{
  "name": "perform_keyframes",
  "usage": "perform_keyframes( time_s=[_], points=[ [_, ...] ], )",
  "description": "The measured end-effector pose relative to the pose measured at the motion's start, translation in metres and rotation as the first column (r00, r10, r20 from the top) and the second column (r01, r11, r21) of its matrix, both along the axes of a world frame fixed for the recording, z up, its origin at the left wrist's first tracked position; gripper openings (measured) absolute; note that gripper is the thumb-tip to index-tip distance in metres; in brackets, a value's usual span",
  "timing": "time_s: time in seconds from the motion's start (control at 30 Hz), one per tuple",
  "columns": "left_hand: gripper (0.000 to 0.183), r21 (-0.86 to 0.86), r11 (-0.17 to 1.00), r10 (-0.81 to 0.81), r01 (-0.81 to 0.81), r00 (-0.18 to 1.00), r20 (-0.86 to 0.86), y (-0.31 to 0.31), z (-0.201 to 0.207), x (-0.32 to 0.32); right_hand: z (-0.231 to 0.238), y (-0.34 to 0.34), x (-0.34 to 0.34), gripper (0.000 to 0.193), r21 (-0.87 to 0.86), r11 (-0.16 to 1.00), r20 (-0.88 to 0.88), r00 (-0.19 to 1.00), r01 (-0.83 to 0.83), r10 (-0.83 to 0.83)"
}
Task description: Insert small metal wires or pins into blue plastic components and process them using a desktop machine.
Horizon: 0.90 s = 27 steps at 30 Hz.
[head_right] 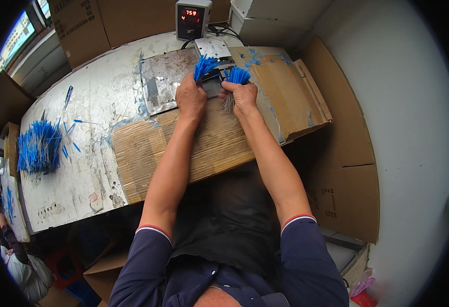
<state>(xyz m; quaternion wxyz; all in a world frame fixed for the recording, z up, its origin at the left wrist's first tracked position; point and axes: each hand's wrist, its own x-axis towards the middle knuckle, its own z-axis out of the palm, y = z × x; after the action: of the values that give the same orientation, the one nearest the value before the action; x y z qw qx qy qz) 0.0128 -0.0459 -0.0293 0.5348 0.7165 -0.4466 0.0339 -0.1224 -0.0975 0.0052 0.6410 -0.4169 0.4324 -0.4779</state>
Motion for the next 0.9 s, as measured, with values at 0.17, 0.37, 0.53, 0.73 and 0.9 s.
perform_keyframes(
  time_s=[0.17,0.37,0.53,0.73,0.9],
  points=[
    [0.011,0.028,0.999,-0.022,0.021,0.999,0.034,-0.001,0.000,0.000,-0.004,-0.001,0.000,0.015,-0.006,1.000,-0.040,0.999,0.017,-0.017],
    [0.014,0.046,0.995,-0.094,0.087,0.980,0.174,0.000,-0.003,0.001,-0.003,0.004,-0.003,0.014,0.060,0.991,0.184,0.977,-0.118,0.106],
    [0.017,0.040,0.999,0.004,-0.007,0.998,0.069,0.002,0.003,-0.003,-0.002,0.002,-0.004,0.013,0.071,0.996,0.093,0.995,-0.053,0.046],
    [0.015,-0.033,0.999,0.024,-0.025,0.999,-0.025,0.004,0.005,-0.002,-0.001,0.002,0.002,0.014,0.057,0.998,-0.017,1.000,0.023,-0.022],
    [0.011,-0.026,0.999,0.023,-0.024,0.999,-0.032,0.007,0.005,0.000,0.003,0.004,0.006,0.011,0.070,0.998,-0.081,0.997,0.005,0.000]
  ],
)
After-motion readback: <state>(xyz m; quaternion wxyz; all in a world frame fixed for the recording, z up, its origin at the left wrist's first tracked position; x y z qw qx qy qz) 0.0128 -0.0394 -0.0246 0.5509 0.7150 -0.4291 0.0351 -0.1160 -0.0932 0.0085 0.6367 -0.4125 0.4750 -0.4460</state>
